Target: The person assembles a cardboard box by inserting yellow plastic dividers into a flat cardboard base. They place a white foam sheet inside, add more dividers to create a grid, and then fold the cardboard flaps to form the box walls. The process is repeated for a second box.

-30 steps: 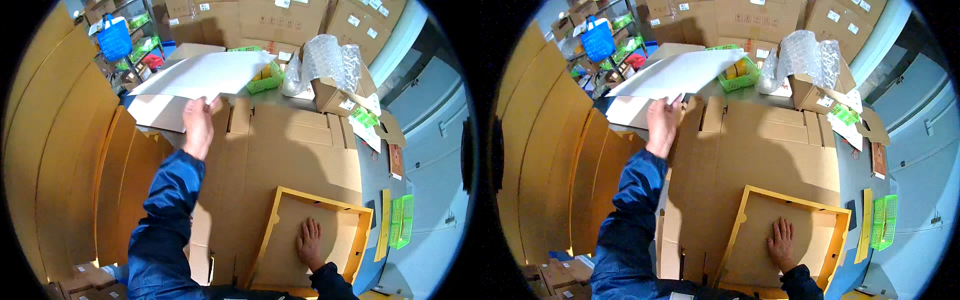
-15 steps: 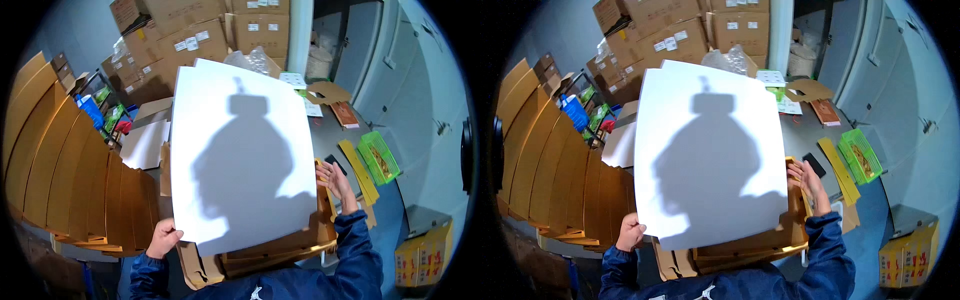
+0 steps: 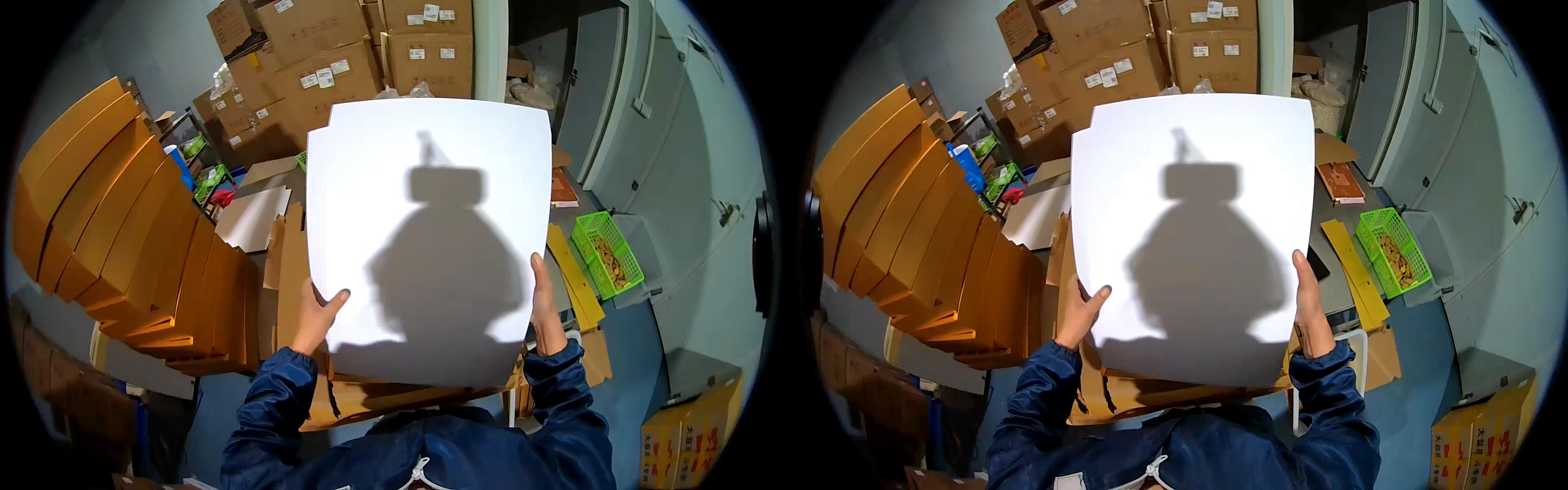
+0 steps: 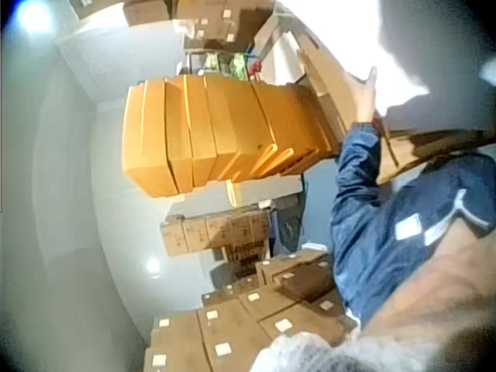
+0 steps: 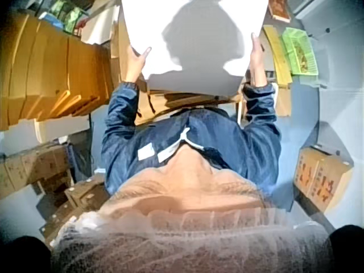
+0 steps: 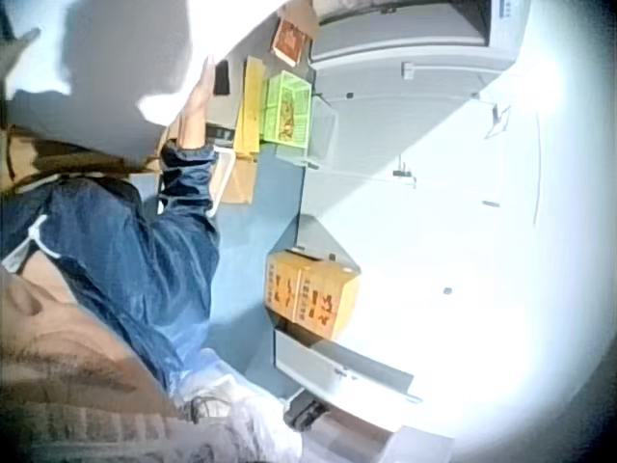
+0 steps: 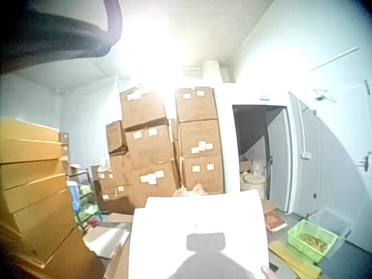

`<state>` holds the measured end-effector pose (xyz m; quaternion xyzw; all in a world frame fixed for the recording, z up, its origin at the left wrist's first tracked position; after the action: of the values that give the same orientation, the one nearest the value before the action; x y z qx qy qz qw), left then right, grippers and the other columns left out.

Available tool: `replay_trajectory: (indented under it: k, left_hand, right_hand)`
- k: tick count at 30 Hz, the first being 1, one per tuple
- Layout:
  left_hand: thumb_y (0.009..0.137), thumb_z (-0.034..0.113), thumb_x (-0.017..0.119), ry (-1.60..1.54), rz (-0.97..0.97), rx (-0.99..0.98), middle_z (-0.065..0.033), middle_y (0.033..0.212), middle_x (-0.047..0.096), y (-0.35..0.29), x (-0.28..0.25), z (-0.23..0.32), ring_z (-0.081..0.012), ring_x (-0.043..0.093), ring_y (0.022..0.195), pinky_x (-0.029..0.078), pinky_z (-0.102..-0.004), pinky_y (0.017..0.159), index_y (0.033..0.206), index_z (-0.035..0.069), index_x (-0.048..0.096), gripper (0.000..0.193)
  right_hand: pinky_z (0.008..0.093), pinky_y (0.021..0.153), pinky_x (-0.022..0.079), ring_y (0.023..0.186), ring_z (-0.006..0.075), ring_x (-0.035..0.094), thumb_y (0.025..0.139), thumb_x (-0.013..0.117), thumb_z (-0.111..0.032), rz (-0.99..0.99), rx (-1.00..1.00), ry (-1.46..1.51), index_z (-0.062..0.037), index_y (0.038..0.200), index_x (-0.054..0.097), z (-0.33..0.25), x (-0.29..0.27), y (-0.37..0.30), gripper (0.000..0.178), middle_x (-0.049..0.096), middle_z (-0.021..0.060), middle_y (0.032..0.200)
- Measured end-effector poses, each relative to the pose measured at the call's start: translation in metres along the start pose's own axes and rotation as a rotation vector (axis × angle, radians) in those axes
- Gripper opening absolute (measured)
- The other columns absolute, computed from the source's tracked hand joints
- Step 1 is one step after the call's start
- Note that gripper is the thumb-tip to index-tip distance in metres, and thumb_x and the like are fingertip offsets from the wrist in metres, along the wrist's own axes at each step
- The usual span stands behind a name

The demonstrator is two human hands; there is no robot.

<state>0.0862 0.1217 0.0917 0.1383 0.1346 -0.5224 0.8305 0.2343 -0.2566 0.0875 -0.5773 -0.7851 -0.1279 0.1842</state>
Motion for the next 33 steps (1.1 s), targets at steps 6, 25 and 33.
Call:
replay_trajectory:
  k: [6,25,33]
  left_hand:
    - [0.091,0.032,0.060,-0.410,-0.288,-0.102,-0.0110,0.111,0.059,-0.037,0.036,0.047,-0.0174,0.055,0.101,0.046,-0.0310,0.086,0.123,-0.004,0.051,0.049]
    - [0.085,0.035,0.064,0.729,0.657,0.731,-0.0256,0.143,0.029,-0.031,-0.067,0.223,-0.0371,0.030,0.133,0.027,-0.0426,0.109,0.141,-0.004,0.021,0.081]
    - [0.085,0.048,0.063,-0.360,0.296,0.378,-0.0170,0.131,0.044,0.019,-0.024,0.143,-0.0271,0.039,0.125,0.030,-0.0388,0.106,0.135,-0.004,0.030,0.079]
  right_hand:
    - [0.0340,0.094,0.040,0.113,0.0251,0.048,0.094,0.048,-0.041,0.069,-0.232,-0.534,0.0022,0.136,0.037,-0.056,-0.045,-0.005,0.061,0.046,0.0181,0.128]
    - [0.0300,0.083,0.045,0.090,0.0184,0.056,0.077,0.073,-0.043,-0.080,-0.434,-0.602,0.0064,0.113,0.052,-0.199,-0.030,-0.005,0.065,0.057,0.0104,0.100]
    - [0.0380,0.090,0.050,0.106,0.0259,0.059,0.092,0.056,-0.035,-0.043,-0.558,-0.216,0.0048,0.123,0.046,-0.177,-0.072,0.004,0.052,0.055,0.0178,0.122]
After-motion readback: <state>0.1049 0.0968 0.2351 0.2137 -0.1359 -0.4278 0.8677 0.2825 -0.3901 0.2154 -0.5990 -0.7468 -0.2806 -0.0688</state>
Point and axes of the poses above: each hand's wrist, its own y-axis towards the middle knuckle, its own x-axis out of the palm, z = x × y, the point moved 8 cm from there along y, towards the middle knuckle
